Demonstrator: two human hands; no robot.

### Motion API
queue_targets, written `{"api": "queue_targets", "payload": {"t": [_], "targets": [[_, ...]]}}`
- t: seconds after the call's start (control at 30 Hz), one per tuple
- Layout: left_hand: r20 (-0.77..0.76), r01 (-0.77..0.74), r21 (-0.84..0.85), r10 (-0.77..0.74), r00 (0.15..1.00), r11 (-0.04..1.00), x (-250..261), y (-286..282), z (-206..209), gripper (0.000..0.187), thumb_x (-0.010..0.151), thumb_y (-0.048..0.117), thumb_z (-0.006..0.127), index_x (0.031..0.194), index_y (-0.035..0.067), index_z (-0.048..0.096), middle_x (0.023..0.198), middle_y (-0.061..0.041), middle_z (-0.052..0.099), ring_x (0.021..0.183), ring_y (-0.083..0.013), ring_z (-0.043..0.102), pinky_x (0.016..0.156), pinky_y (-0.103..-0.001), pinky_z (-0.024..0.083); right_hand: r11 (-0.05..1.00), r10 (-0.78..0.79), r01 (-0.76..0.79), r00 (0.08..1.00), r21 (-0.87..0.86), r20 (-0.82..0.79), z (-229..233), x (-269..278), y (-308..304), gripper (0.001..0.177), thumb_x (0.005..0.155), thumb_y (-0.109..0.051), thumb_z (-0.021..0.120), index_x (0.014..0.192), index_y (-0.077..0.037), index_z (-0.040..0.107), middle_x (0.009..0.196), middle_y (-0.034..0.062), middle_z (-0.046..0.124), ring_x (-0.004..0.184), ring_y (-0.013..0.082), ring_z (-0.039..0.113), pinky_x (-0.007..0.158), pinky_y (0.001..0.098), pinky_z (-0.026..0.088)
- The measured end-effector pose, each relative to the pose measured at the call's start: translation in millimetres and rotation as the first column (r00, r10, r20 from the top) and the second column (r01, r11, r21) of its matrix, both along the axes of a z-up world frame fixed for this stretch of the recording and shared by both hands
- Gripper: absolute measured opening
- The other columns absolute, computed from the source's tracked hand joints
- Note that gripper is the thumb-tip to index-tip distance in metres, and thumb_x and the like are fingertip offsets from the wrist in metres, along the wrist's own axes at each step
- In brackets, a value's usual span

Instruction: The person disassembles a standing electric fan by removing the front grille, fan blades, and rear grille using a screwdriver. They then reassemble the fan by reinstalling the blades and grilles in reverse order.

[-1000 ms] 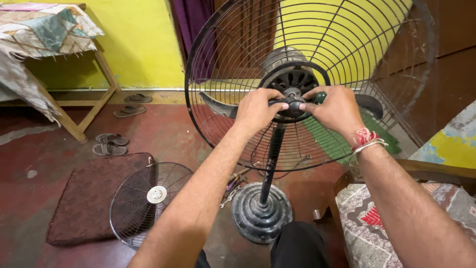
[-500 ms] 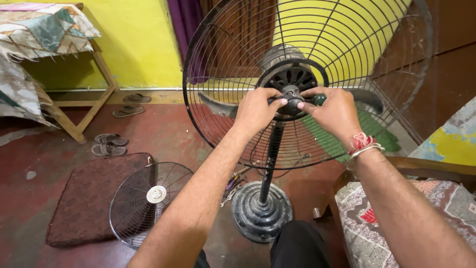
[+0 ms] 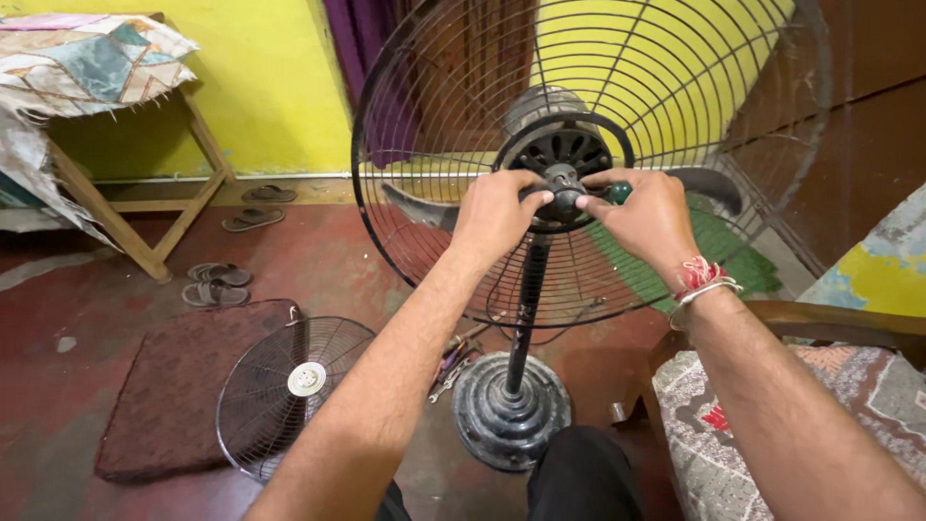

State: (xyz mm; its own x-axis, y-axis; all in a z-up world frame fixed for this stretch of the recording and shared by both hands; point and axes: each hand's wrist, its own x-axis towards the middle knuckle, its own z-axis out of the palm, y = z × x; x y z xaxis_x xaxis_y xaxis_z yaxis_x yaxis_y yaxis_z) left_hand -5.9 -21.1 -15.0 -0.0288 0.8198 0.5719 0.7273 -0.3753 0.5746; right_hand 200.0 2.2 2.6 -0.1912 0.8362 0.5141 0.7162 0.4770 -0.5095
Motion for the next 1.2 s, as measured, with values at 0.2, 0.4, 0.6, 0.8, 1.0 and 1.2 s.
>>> {"api": "queue_targets", "payload": {"t": [0.2,0.4,0.6,0.8,1.0,1.2], "targets": [[-0.062,-0.025,0.453,0.060,0.996,0.891,20.6,-8.8,-3.6,0.026,0.083,0.019,0.079,0.106,0.008,0.074,0.103,-0.010,0.074,0.103,-0.0327,0.066,0.091,-0.045,0.048,0.969,0.088,-0.060,0.990,0.242,-0.109,-11.8,26.0,-6.0,0.029,0.088,-0.024,0.083,0.114,-0.013,0.078,0.100,0.0181,0.078,0.089,0.0297,0.076,0.081,0.0393,0.057],[0.057,-0.149,0.571,0.142,0.988,0.808,33.9,-22.7,4.7,0.018,0.094,0.016,0.075,0.110,0.009,0.074,0.097,-0.006,0.072,0.098,-0.0271,0.064,0.088,-0.041,0.048,0.983,-0.173,0.163,0.978,0.089,0.114,-27.1,25.0,-26.0,0.048,0.089,-0.022,0.076,0.137,-0.025,0.070,0.087,0.0212,0.075,0.076,0.0394,0.072,0.078,0.0471,0.057],[-0.048,0.070,0.781,-0.052,0.997,0.620,46.0,-44.8,9.1,0.004,0.101,0.013,0.071,0.102,0.016,0.069,0.096,0.000,0.069,0.085,-0.0220,0.065,0.073,-0.035,0.052,0.997,-0.040,0.053,0.982,-0.064,0.185,-92.7,-2.3,-42.6,0.041,0.083,-0.030,0.080,0.123,-0.026,0.072,0.082,0.0225,0.074,0.076,0.0420,0.071,0.075,0.0514,0.057],[-0.286,0.308,0.691,-0.145,0.947,0.654,57.5,-67.5,-10.8,0.016,0.096,0.023,0.075,0.088,0.012,0.067,0.075,-0.003,0.056,0.071,-0.0231,0.058,0.066,-0.037,0.047,0.990,0.142,-0.143,0.987,0.003,0.074,-126.4,-20.0,-40.8,0.027,0.076,-0.022,0.075,0.095,-0.003,0.071,0.085,0.0239,0.073,0.083,0.0451,0.069,0.070,0.0541,0.055],[-0.277,0.283,0.660,-0.125,0.953,0.696,59.7,-63.8,-28.9,0.017,0.095,0.023,0.076,0.086,0.012,0.066,0.075,-0.002,0.057,0.071,-0.0226,0.059,0.066,-0.037,0.047,0.994,-0.067,0.084,0.976,-0.075,0.206,-117.1,6.8,-29.6,0.034,0.081,-0.031,0.078,0.084,0.002,0.070,0.079,0.0274,0.070,0.077,0.0476,0.068,0.071,0.0552,0.055],[-0.297,0.312,0.585,-0.161,0.941,0.748,81.0,-64.0,-46.0,0.016,0.093,0.023,0.075,0.084,0.013,0.067,0.074,-0.004,0.057,0.072,-0.0242,0.059,0.067,-0.040,0.047,0.994,-0.095,0.102,0.982,-0.034,0.165,-113.5,43.7,-38.0,0.021,0.078,-0.022,0.076,0.080,-0.001,0.073,0.080,0.0263,0.069,0.079,0.0455,0.068,0.072,0.0526,0.056]]}}
